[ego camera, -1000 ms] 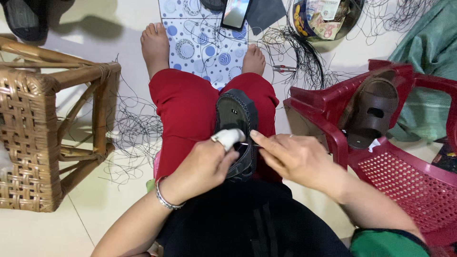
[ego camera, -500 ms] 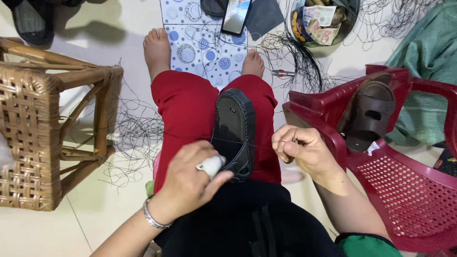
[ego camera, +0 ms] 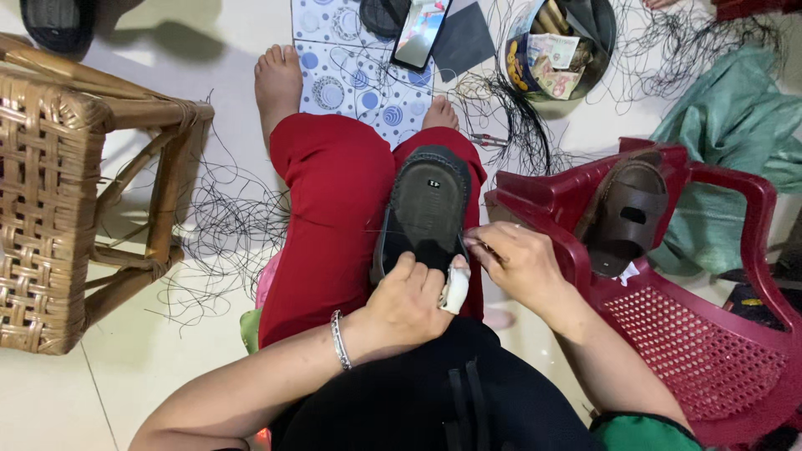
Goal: The person sits on the floor and sews a black slipper using a needle and thread. They hold the slipper on their lap and repeatedly pass the needle through the sole and upper, pulling the thread tight. Another person is visible in the background, also working with slippers.
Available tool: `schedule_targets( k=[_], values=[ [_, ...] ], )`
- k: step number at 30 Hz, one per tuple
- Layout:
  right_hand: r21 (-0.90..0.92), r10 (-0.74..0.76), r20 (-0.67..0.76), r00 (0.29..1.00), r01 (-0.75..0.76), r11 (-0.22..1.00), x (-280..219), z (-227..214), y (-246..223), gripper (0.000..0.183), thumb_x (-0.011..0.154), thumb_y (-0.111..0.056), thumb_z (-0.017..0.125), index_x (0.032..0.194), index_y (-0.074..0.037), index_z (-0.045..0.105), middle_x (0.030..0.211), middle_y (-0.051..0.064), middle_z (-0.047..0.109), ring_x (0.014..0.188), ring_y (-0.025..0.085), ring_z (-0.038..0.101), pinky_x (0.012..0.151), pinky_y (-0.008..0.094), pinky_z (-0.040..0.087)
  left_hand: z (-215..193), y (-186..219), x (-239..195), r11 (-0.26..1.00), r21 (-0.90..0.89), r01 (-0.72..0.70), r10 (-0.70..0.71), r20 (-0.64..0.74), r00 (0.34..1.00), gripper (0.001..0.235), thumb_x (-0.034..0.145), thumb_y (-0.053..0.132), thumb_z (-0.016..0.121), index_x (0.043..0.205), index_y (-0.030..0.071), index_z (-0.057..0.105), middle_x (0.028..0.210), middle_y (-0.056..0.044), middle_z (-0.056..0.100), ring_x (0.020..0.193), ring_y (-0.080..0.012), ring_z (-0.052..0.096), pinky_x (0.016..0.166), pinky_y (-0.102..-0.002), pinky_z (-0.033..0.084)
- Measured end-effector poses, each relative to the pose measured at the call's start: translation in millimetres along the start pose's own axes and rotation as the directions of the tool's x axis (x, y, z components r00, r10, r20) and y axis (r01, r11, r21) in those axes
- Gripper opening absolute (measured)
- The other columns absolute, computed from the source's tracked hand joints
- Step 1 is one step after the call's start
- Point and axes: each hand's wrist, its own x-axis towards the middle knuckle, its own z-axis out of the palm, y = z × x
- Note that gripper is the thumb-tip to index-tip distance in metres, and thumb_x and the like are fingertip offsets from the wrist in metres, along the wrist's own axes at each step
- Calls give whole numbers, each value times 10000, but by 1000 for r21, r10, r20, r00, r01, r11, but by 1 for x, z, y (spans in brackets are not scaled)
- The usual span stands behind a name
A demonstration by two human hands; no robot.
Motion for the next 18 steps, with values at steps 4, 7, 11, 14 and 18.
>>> schedule_targets(
  k=[4, 7, 11, 14, 18],
  values=[
    [85, 130, -77, 989, -123, 989, -23, 28, 33, 106, 949, -170, 693, 847, -169, 723, 717, 22, 681, 696, 271, 701, 659, 368, 566, -8, -2, 3, 1000, -11, -3, 3, 4, 1000, 136, 895, -12, 507, 808, -20, 613, 651, -166, 410, 488, -326, 392, 589, -532, 418],
    [209, 310, -138, 941, -278, 938, -8, 19, 18, 182, 960, -106, 669, 785, -144, 702, 698, 32, 683, 682, 257, 697, 674, 346, 562, -15, -8, 0, 999, -32, -7, 7, 23, 1000, 139, 898, -10, 512, 813, -15, 622, 699, -205, 465, 489, -339, 431, 524, -495, 397],
    [551, 762, -226, 607, -565, 614, 18, -11, 21, 284, 1062, -180, 590, 796, -125, 673, 680, 56, 675, 480, 122, 543, 462, 234, 488, -5, -16, -24, 935, -204, 291, -302, -23, 953, 317, 940, 220, 723, 1176, 8, 725, 1171, -280, 669, 674, -404, 703, 565, -498, 564],
    [758, 893, -234, 385, -503, 415, -35, -29, 146, 265, 1083, -107, 595, 819, -131, 596, 733, 54, 657, 456, 66, 437, 396, 219, 276, -32, -31, -23, 724, -380, 576, -513, 262, 817, 461, 1013, 92, 616, 1456, 18, 510, 1579, -222, 397, 1400, -433, 554, 1104, -433, 569],
    [694, 970, -244, 12, -696, 183, -124, -79, 259, 103, 1072, -272, 631, 991, -210, 620, 845, -41, 738, 502, 12, 513, 411, 197, 349, -46, -51, -15, 565, -437, 700, -608, 352, 711, 341, 1019, 162, 600, 1324, 13, 631, 1259, -133, 688, 1083, -257, 718, 937, -323, 577]
  ],
)
